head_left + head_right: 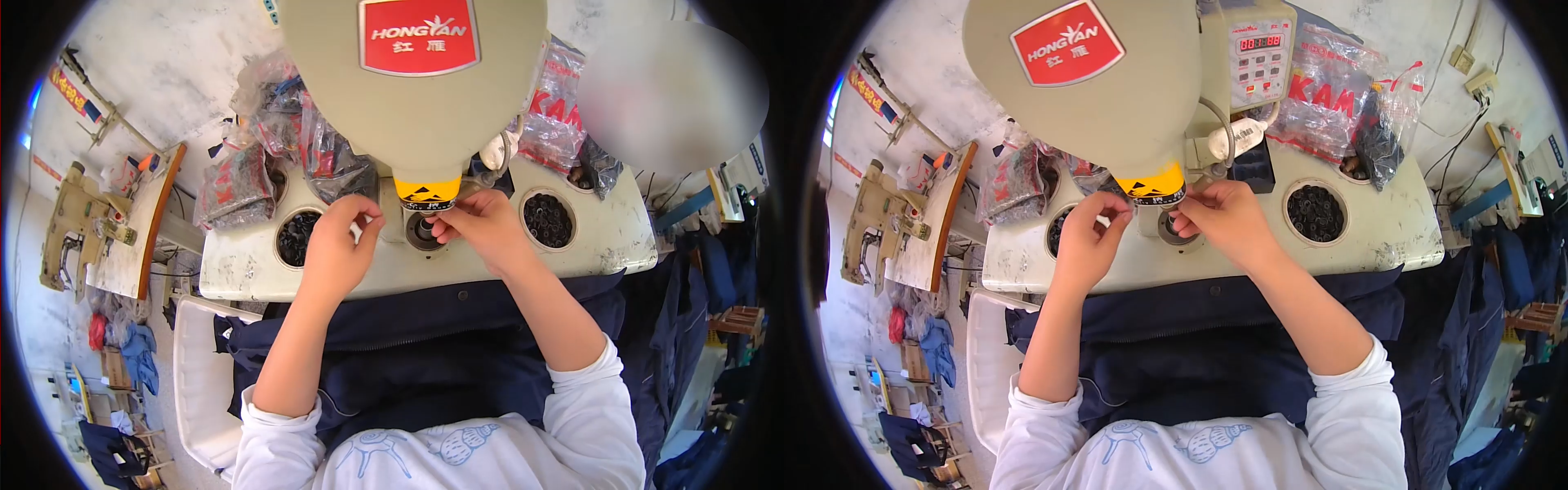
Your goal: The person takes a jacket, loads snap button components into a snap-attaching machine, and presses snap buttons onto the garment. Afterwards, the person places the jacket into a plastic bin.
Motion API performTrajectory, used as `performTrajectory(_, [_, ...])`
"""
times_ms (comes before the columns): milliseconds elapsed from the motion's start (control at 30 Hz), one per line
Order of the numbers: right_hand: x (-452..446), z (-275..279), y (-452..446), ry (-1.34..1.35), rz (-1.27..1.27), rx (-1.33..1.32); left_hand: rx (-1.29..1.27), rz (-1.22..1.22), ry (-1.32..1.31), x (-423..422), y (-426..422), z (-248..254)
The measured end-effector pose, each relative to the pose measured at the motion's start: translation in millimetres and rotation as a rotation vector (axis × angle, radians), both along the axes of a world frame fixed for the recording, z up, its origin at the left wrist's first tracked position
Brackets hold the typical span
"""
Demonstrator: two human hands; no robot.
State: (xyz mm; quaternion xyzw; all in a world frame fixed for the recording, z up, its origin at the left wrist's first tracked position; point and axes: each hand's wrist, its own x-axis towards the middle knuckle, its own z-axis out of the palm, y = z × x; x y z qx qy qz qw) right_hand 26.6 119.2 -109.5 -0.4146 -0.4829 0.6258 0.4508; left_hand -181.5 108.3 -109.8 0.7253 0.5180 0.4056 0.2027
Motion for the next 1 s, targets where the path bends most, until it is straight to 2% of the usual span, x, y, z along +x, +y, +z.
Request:
performTrajectory(100, [-4.5,-3.1,-2.1,0.112,-0.037,-0.004,0.005,0.069,-0.005,-11.3,-9.2,0.3])
performTrajectory(300, [-1.6,2.6,-2.8,0.107,-0.02,0.008,0.002,0.046,0.019,-6.0,-20.3,-3.7])
performTrajectory(400, [43.7,29.4,-27.9,-0.579,-0.103,0.335,-0.011,-0.107,0.147,15.1,-40.0,-8.7])
performTrajectory(433, [69.5,28.5,-38.3,-0.597,-0.157,0.399,-0.093,-0.191,0.16,24.1,-48.9,-10.7])
performTrajectory(500, [116.3,33.8,-65.4,-0.584,-0.307,0.318,-0.034,-0.302,0.235,41.7,-61.2,-20.5])
performTrajectory(567, [159.9,26.0,-94.5,-0.71,-0.464,0.177,-0.078,-0.3,0.214,58.6,-70.6,-28.9])
performTrajectory(667, [207.8,-3.1,-131.8,-0.636,-0.469,0.059,-0.128,-0.364,0.117,71.5,-78.7,-36.9])
performTrajectory(700, [215.0,-9.1,-141.0,-0.487,-0.442,0.078,-0.143,-0.387,0.077,72.1,-80.1,-38.7])
performTrajectory(767, [216.4,-17.1,-146.7,-0.124,-0.553,0.15,-0.189,-0.393,0.032,67.8,-85.3,-39.0])
performTrajectory(800, [219.6,-22.0,-145.5,-0.197,-0.6,0.217,-0.21,-0.386,0.017,62.5,-87.7,-38.7])
performTrajectory(900, [219.8,-34.7,-143.8,-0.388,-0.458,0.062,-0.313,-0.347,-0.069,35.6,-96.4,-38.3])
performTrajectory(933, [213.3,-27.1,-141.5,-0.393,-0.302,-0.032,-0.345,-0.329,-0.047,25.4,-100.4,-39.8])
performTrajectory(1000, [196.6,-21.4,-138.9,-0.415,-0.273,-0.025,-0.414,-0.294,-0.005,6.8,-107.0,-43.0])
